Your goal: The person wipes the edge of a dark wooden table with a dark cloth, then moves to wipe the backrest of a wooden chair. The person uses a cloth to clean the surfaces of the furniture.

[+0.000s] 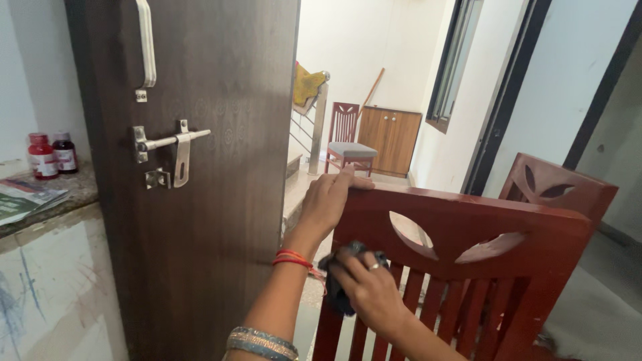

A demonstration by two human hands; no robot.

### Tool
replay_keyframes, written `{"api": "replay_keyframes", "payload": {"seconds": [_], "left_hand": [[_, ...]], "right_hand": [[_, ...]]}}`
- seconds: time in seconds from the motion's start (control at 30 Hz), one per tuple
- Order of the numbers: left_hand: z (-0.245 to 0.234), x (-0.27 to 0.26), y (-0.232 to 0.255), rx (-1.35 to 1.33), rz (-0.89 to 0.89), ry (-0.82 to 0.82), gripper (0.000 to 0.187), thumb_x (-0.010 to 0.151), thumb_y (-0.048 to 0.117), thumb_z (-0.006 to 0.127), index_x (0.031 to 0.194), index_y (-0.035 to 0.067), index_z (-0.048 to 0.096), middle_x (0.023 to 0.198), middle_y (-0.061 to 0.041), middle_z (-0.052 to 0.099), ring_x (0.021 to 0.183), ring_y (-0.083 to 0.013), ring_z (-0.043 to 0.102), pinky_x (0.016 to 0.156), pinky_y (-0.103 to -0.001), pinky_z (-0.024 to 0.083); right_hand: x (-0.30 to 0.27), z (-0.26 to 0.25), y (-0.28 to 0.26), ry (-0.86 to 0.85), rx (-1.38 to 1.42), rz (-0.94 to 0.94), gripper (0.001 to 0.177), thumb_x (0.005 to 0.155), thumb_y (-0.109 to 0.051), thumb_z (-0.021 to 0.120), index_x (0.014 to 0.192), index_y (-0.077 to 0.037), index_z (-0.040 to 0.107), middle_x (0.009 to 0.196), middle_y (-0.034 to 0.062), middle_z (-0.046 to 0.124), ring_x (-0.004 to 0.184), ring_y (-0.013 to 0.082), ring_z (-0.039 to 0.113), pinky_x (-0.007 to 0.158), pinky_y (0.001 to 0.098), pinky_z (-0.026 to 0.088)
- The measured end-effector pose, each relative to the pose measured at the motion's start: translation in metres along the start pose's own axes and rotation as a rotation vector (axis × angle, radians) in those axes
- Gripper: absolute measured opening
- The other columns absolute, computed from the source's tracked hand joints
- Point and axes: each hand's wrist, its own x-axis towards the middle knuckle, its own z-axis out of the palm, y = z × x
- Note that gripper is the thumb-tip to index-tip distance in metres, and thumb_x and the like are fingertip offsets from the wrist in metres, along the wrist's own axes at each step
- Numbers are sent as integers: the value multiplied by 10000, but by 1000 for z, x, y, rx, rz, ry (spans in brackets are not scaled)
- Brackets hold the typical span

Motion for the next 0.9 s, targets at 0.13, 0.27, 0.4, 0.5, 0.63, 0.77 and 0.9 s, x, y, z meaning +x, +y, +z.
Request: {"api": "replay_keyframes", "payload": {"seconds": [0.13, 0.27, 0.4, 0.5, 0.63, 0.77, 0.9], "left_hand": [[1, 0, 0, 20, -3, 16, 573, 997, 411, 359, 970, 86, 831, 1050, -132, 807, 1090, -291, 733, 1028, -331, 482], [2, -2, -4, 14, -8, 30, 564, 1005, 417, 367, 984, 90, 827, 1054, -144, 799, 1079, -299, 729, 1014, -334, 488], [3, 0, -5, 4, 11, 26, 567, 1011, 417, 363, 979, 90, 825, 1052, -145, 802, 1073, -296, 734, 1011, -330, 491], [4, 1, -5, 25, 10, 29, 572, 1010, 418, 358, 973, 94, 827, 1037, -145, 804, 1062, -299, 738, 1004, -330, 496], [5, 2, -6, 48, -7, 40, 571, 1009, 420, 363, 976, 100, 834, 1022, -154, 796, 1048, -310, 735, 1005, -334, 492], [5, -1, -7, 12, 18, 40, 564, 1008, 409, 367, 961, 88, 828, 1033, -137, 807, 1069, -299, 737, 1012, -330, 489], [7, -4, -3, 12, 44, 34, 568, 1015, 398, 351, 965, 85, 822, 1039, -129, 806, 1072, -297, 737, 1014, -327, 489]], "right_hand": [[14, 0, 17, -80, -53, 14, 403, 684, 68, 687, 1026, -119, 790, 1186, 103, 670, 927, 300, 620, 588, 360, 554], [31, 3, 36, 112, -42, 178, 385, 692, 36, 687, 1050, -85, 761, 1185, 88, 662, 952, 304, 612, 674, 401, 573], [13, 1, 8, 11, -13, 84, 400, 680, 7, 704, 1069, -76, 755, 1195, 107, 666, 933, 294, 620, 643, 378, 571], [5, -2, 5, -97, 21, -15, 426, 651, 14, 700, 1063, -73, 759, 1155, 99, 671, 912, 291, 630, 657, 376, 577], [18, -3, 35, 45, -40, 56, 337, 703, 28, 695, 1014, -89, 751, 1145, 85, 680, 887, 284, 630, 711, 401, 569], [22, 0, 32, 100, -26, 187, 354, 713, 33, 680, 1038, -83, 757, 1149, 85, 683, 912, 305, 633, 698, 387, 559], [-2, -8, 3, -36, 78, -8, 352, 702, -28, 702, 1048, -80, 738, 1171, 90, 659, 953, 292, 629, 748, 396, 579]]}}
